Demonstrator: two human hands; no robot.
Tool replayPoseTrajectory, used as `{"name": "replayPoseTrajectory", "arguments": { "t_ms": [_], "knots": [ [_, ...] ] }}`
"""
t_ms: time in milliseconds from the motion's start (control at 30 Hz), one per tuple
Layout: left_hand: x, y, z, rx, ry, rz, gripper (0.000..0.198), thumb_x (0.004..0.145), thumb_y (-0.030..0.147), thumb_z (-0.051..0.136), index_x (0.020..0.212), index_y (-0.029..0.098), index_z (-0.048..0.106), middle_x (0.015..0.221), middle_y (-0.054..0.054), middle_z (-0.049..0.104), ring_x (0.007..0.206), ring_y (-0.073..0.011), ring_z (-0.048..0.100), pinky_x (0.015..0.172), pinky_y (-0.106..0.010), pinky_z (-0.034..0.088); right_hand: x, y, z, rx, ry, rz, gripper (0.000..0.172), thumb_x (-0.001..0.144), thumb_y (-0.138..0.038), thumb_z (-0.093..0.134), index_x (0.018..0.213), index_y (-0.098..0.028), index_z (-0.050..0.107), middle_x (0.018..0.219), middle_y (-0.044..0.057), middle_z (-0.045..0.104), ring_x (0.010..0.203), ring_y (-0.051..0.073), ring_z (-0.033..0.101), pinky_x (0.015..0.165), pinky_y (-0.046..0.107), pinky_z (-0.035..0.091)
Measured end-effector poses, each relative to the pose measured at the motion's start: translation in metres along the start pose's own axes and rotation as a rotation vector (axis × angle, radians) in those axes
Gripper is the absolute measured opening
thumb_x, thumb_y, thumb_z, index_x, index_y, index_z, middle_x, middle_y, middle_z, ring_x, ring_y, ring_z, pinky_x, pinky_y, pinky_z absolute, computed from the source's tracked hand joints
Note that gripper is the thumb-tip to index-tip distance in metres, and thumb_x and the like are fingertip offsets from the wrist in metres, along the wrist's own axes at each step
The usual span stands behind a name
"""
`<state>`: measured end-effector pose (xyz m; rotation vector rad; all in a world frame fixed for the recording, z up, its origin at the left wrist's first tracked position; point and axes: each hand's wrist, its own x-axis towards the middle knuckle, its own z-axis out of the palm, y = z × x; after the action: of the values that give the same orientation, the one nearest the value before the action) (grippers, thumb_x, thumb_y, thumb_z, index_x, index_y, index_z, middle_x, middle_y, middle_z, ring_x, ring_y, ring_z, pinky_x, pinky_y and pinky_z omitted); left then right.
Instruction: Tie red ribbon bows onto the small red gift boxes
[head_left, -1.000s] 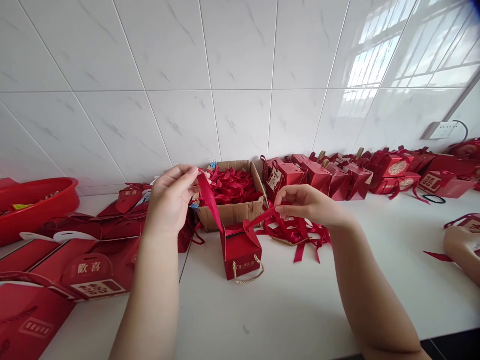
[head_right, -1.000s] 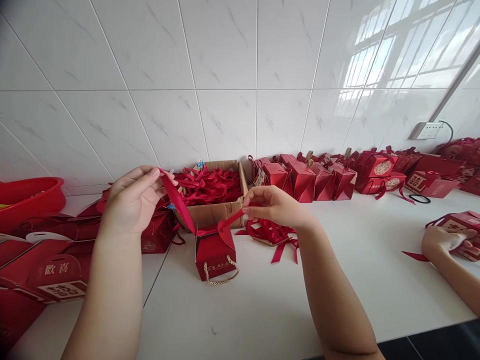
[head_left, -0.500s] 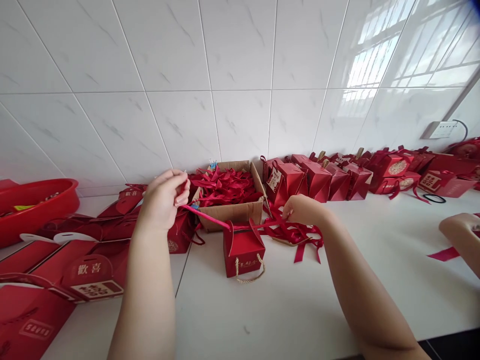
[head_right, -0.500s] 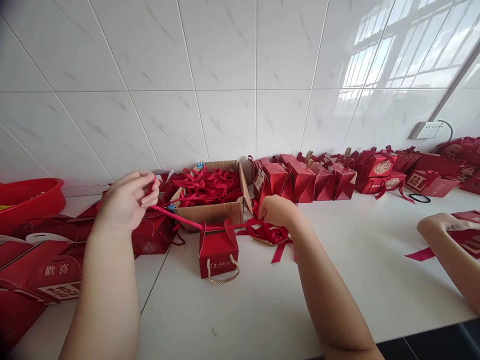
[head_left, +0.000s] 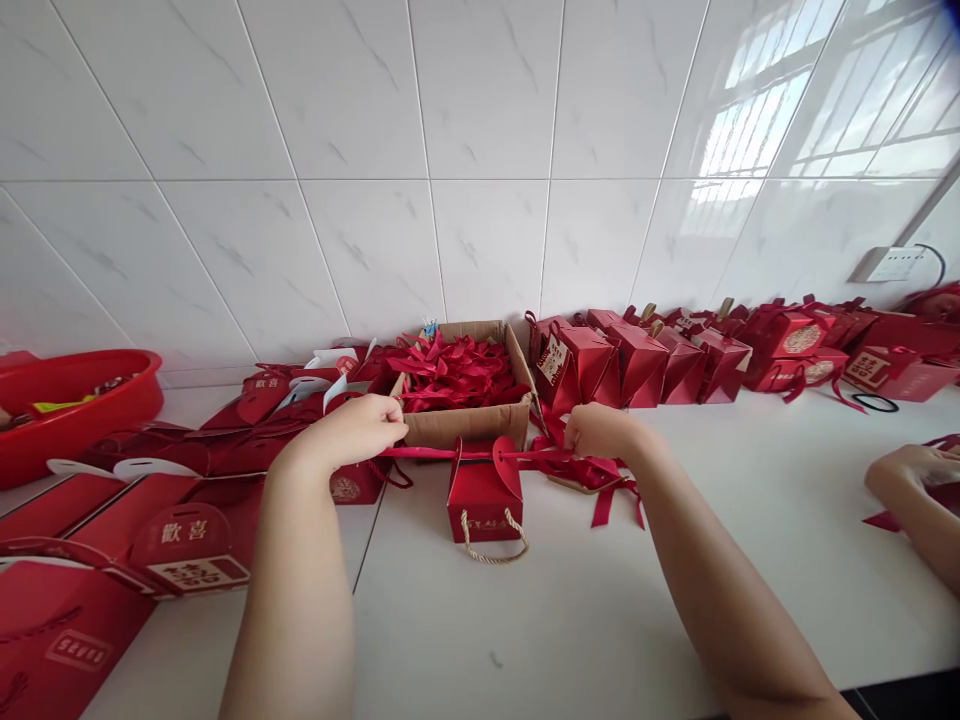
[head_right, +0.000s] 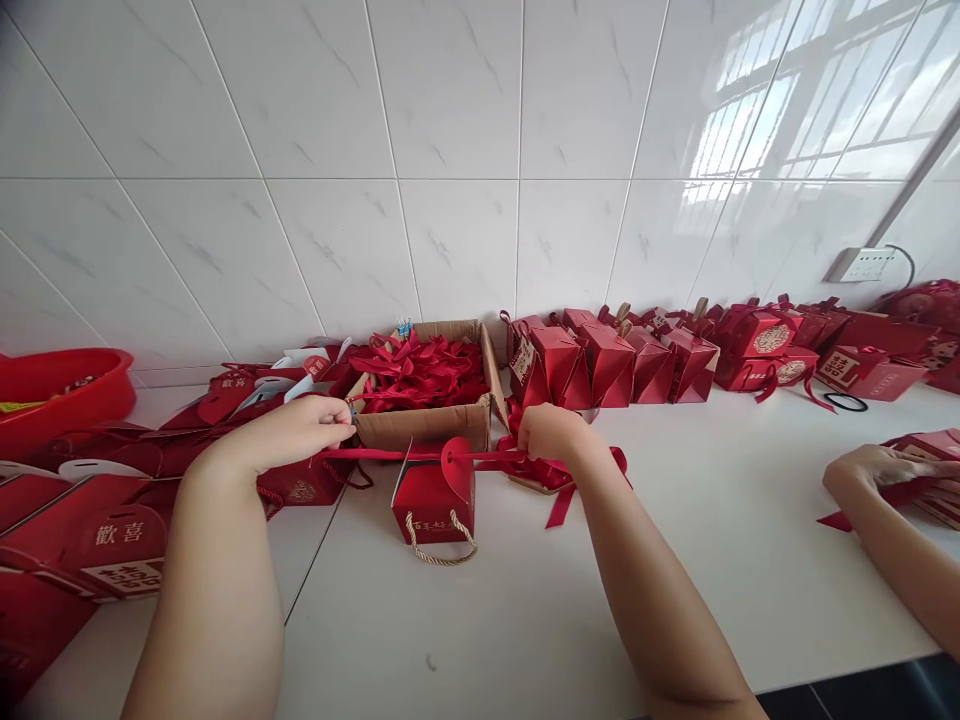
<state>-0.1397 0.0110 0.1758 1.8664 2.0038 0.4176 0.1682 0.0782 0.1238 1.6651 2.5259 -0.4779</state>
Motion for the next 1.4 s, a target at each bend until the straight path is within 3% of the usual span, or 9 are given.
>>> {"name": "replayPoseTrajectory", "arguments": {
  "t_ms": [300,400,600,667,767,867,1033,1233,1400],
  "knots": [
    [-0.002,-0.011,-0.013,-0.025,0.368,-0.059,0.022,0.071,0.041,0.054,0.062,0.022,0.055,0.063,-0.002,0.064,0.054,-0.0178,0.054,0.049,-0.025,0.033,-0.007,-0.003,-0.003,-0.008,0.063,0.027,0.023,0.069,-0.013,0.061,0.084,-0.023,0.074,0.079,0.007,0.069,0.069,0.019,0.062,0.056,0.025,0.039],
    [-0.005,-0.008,-0.014,-0.185,0.467,-0.058,0.018,0.074,0.039,0.056,0.069,0.022,0.057,0.070,-0.001,0.068,0.055,-0.0161,0.053,0.052,-0.025,0.036,-0.012,-0.004,-0.007,-0.015,0.106,0.071,0.016,0.073,-0.018,0.059,0.081,-0.021,0.073,0.076,0.008,0.067,0.067,0.019,0.061,0.056,0.026,0.038],
    [-0.009,0.002,-0.012,-0.590,0.773,0.166,0.011,0.076,0.028,0.062,0.075,0.018,0.059,0.072,0.000,0.066,0.065,-0.0120,0.056,0.057,-0.020,0.039,-0.034,0.001,-0.020,0.021,0.243,0.101,0.015,0.078,-0.026,0.053,0.081,-0.022,0.067,0.078,0.006,0.064,0.067,0.017,0.058,0.056,0.026,0.036],
    [-0.011,0.007,-0.013,-0.748,0.850,0.217,0.008,0.076,0.025,0.062,0.077,0.018,0.059,0.070,0.001,0.065,0.063,-0.0100,0.056,0.056,-0.018,0.040,-0.042,0.003,-0.024,0.078,0.279,0.065,0.015,0.077,-0.030,0.053,0.070,-0.020,0.060,0.069,0.002,0.060,0.058,0.013,0.051,0.052,0.025,0.033],
    [-0.017,0.016,-0.014,-0.902,0.920,0.264,0.006,0.076,0.020,0.064,0.077,0.017,0.059,0.064,0.003,0.062,0.060,-0.0070,0.056,0.052,-0.015,0.039,-0.053,0.006,-0.029,0.237,0.302,-0.016,0.031,0.078,-0.039,0.054,0.057,-0.018,0.044,0.056,-0.001,0.046,0.049,0.009,0.037,0.045,0.025,0.027],
    [-0.024,0.024,-0.016,-0.981,0.942,0.353,0.007,0.077,0.015,0.063,0.074,0.015,0.058,0.056,0.005,0.057,0.048,-0.0030,0.047,0.044,-0.014,0.033,-0.061,0.005,-0.032,0.432,0.341,-0.085,0.036,0.080,-0.044,0.055,0.058,-0.018,0.044,0.055,-0.002,0.041,0.048,0.008,0.032,0.044,0.024,0.025],
    [-0.028,0.027,-0.016,-1.096,0.920,0.484,0.009,0.077,0.019,0.066,0.076,0.015,0.058,0.053,0.005,0.055,0.045,-0.0052,0.052,0.039,-0.016,0.032,-0.065,0.003,-0.035,0.754,0.417,-0.208,0.036,0.079,-0.052,0.061,0.071,-0.016,0.060,0.067,0.002,0.056,0.059,0.011,0.048,0.054,0.024,0.038],
    [-0.026,0.029,-0.018,-1.418,0.600,0.527,0.012,0.072,0.019,0.072,0.072,0.014,0.062,0.068,-0.002,0.068,0.059,-0.0118,0.067,0.044,-0.015,0.044,-0.056,-0.006,-0.029,1.210,0.451,-0.417,0.030,0.076,-0.042,0.070,0.064,-0.016,0.064,0.078,0.006,0.066,0.058,0.009,0.049,0.055,0.023,0.043],
    [-0.023,0.038,-0.012,-1.492,0.486,0.577,0.003,0.074,0.014,0.070,0.073,0.016,0.067,0.074,0.000,0.071,0.074,-0.0103,0.070,0.062,-0.012,0.055,-0.047,-0.024,-0.024,1.532,0.339,-0.535,0.025,0.075,-0.032,0.072,0.059,-0.016,0.063,0.078,0.005,0.069,0.055,0.007,0.051,0.054,0.021,0.045]
  ]
}}
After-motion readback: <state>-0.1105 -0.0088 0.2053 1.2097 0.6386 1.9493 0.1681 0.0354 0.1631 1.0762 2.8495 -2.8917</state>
